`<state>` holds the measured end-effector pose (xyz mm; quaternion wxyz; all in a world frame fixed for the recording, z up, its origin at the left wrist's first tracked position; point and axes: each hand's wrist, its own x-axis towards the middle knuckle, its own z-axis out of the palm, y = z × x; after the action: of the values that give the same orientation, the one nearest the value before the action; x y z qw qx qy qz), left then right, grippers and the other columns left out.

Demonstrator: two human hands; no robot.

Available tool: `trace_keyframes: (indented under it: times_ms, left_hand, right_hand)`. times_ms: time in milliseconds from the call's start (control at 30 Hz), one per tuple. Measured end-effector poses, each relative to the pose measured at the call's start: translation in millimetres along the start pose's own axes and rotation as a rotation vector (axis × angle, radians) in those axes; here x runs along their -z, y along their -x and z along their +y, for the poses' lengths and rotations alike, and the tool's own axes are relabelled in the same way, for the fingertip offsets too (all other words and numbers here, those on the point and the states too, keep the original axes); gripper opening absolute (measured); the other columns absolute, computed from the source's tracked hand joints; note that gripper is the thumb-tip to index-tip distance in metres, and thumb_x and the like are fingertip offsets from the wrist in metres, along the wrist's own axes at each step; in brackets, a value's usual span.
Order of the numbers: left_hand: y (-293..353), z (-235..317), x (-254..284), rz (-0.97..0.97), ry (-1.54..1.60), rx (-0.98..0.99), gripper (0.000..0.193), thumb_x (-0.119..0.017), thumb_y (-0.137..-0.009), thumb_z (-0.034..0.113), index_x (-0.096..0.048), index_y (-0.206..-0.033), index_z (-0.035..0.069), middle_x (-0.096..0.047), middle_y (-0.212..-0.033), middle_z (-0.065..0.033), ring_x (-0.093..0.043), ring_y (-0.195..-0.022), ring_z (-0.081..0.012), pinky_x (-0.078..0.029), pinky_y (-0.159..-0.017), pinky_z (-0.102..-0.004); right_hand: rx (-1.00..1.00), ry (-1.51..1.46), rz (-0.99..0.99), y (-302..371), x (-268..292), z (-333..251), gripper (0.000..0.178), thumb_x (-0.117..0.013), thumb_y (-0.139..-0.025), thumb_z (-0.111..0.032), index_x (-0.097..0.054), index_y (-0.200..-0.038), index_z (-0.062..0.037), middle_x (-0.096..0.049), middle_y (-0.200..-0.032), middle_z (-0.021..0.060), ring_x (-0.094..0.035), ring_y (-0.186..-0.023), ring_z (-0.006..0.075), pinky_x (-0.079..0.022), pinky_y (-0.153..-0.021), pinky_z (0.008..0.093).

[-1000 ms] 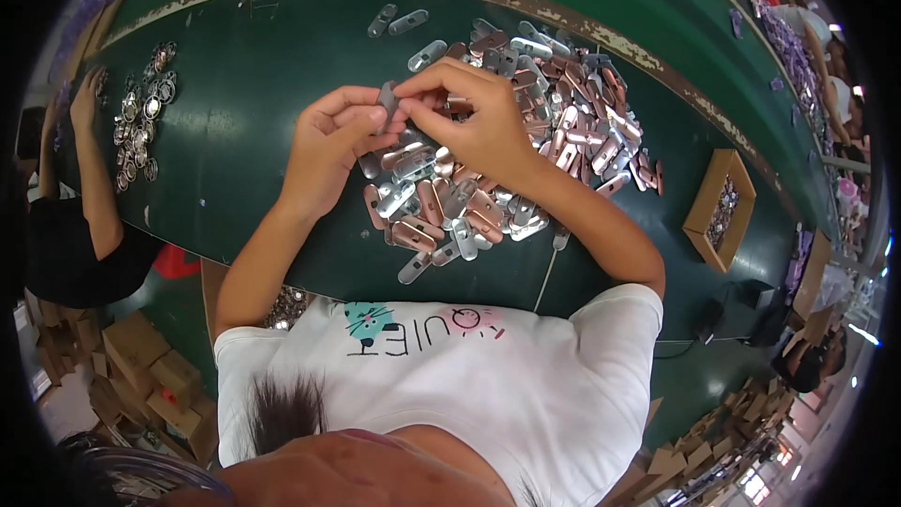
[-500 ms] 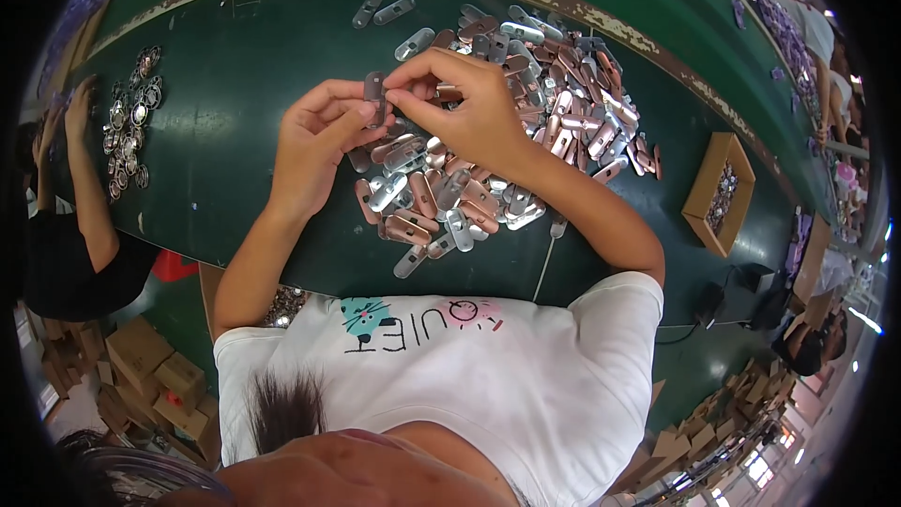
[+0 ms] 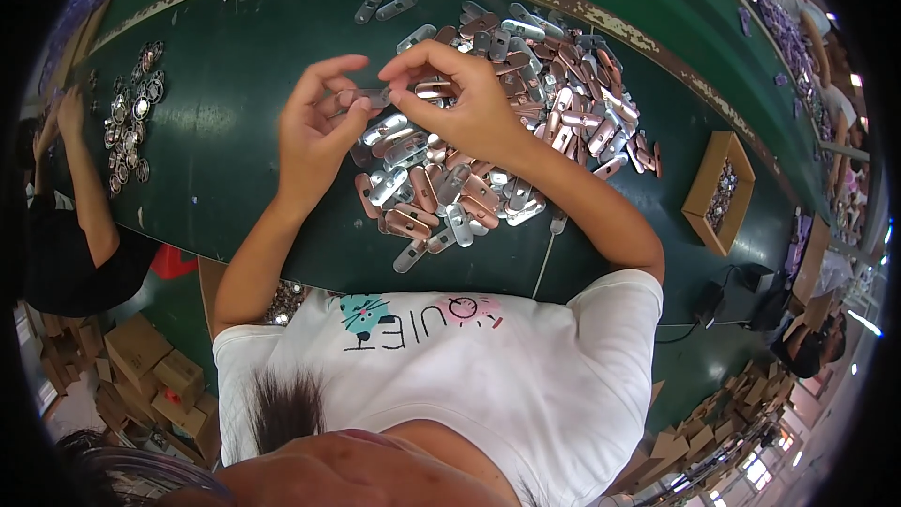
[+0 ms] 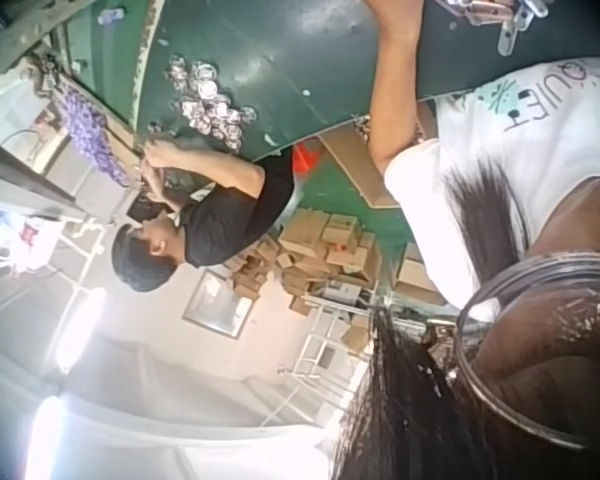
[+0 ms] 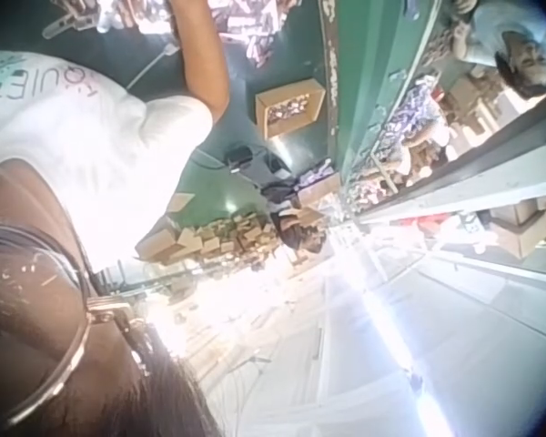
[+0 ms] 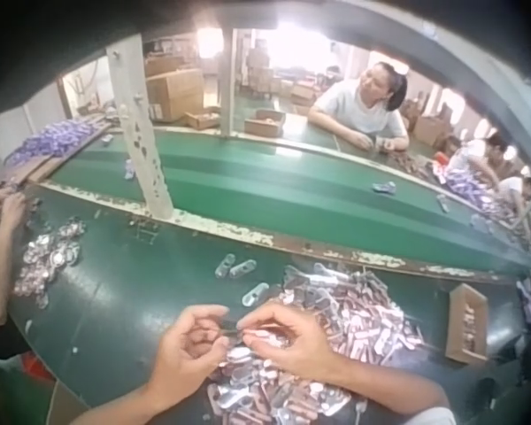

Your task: The person assembles small metal components into a purple plastic housing by hand.

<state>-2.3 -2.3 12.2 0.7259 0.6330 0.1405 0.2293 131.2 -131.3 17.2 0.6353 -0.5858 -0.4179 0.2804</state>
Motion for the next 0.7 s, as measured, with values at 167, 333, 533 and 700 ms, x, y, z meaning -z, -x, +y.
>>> trace_keyframes:
  times_ms: [167,333,533,700]
  left_hand:
    - [-3,5,2,0.061,0.096,0.01,0.037,-0.065,-0.083,-0.002,-0.052,-0.118,-0.005,-0.06,-0.094,-0.009,-0.063,-0.084,-0.0103,-0.054,-0.071,-0.021]
    - [0,3,1,0.007,0.067,0.105,0.036,-0.067,-0.083,-0.001,-0.054,-0.116,-0.005,-0.064,-0.1,-0.0121,-0.065,-0.082,-0.0112,-0.053,-0.07,-0.0202]
    - [2,-4,-3,-0.009,0.144,0.127,0.033,-0.066,-0.084,-0.001,-0.055,-0.114,-0.005,-0.064,-0.102,-0.0118,-0.065,-0.085,-0.011,-0.052,-0.073,-0.0204]
    - [2,-4,-4,-0.007,0.165,0.115,0.024,-0.065,-0.085,-0.001,-0.055,-0.107,-0.004,-0.063,-0.104,-0.0113,-0.064,-0.087,-0.0103,-0.051,-0.075,-0.0205]
  right_hand:
    - [-0.03,-0.072,-0.054,1,0,4,0.014,-0.066,-0.083,0.0,-0.061,-0.096,0.0014,-0.061,-0.091,0.0045,-0.06,-0.087,0.0085,-0.049,-0.079,0.0224]
    - [-0.04,-0.097,-0.032,2,1,7,0.014,-0.064,-0.083,0.004,-0.06,-0.096,0.0023,-0.059,-0.093,0.005,-0.059,-0.086,0.0087,-0.049,-0.078,0.0221]
    - [0.056,0.115,-0.017,2,-3,4,0.012,-0.065,-0.08,0.004,-0.062,-0.091,0.0017,-0.056,-0.089,0.0046,-0.059,-0.079,0.0087,-0.048,-0.069,0.0208]
    - [0.177,0.248,0.048,2,-9,4,0.01,-0.067,-0.078,0.001,-0.063,-0.088,0.0008,-0.056,-0.084,0.0055,-0.059,-0.071,0.0091,-0.048,-0.061,0.0214]
